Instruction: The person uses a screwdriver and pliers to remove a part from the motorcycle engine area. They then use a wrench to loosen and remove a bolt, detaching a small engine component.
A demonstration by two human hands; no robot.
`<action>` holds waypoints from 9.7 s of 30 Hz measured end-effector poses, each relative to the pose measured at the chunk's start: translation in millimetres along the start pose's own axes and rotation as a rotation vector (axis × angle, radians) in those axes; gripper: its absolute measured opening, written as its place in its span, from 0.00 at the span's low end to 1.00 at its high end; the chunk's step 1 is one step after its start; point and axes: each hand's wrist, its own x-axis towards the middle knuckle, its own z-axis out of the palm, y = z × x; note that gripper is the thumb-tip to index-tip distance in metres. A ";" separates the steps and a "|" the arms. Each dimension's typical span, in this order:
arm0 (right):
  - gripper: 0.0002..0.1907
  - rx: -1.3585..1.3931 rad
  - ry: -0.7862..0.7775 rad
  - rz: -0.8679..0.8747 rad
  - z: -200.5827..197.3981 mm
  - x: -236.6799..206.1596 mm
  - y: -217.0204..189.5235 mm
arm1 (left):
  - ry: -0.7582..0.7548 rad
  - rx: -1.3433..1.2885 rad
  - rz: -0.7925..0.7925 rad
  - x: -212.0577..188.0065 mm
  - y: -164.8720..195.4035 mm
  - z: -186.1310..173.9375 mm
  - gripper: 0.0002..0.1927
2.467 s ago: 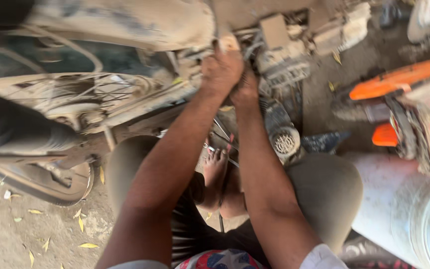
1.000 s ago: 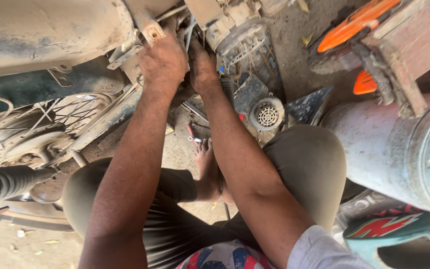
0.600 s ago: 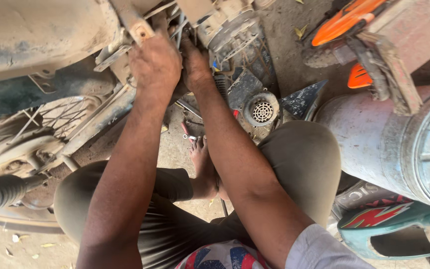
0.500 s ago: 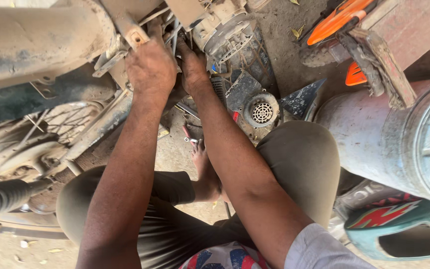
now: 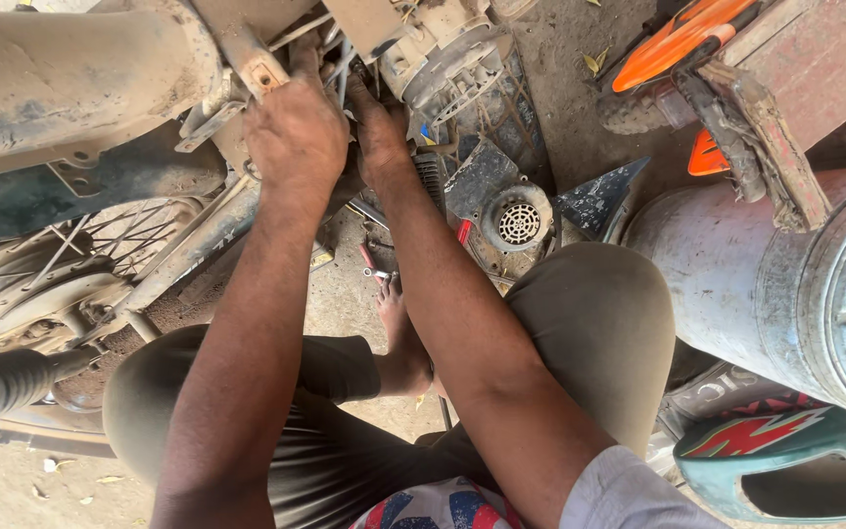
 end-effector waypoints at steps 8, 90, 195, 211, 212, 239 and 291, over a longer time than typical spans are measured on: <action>0.38 -0.238 0.145 0.079 -3.3 4.5 -0.4 | -0.126 -0.069 -0.002 9.8 -9.7 6.3 0.25; 0.16 -0.210 -0.044 -0.412 -1.5 6.3 23.3 | 0.027 0.020 -0.008 -5.7 13.5 -14.4 0.18; 0.19 -2.293 -0.438 0.368 -211.3 -79.7 31.5 | -0.292 -0.489 0.555 -101.7 -51.0 -122.4 0.24; 0.20 -2.454 -0.733 0.447 -187.7 -98.9 41.4 | -0.335 -0.523 0.417 -66.9 -70.3 -58.0 0.32; 0.19 -2.424 -0.745 0.457 -178.3 -104.1 42.2 | -0.374 -0.623 0.334 -64.8 -69.0 -53.6 0.33; 0.20 -1.072 0.049 -0.207 -193.5 -130.4 -34.9 | -0.349 -0.285 0.451 -68.5 -24.8 -63.1 0.27; 0.63 -0.315 -0.871 -0.107 -149.0 -267.8 -111.6 | -0.451 -0.200 0.106 -58.1 -56.8 -78.6 0.27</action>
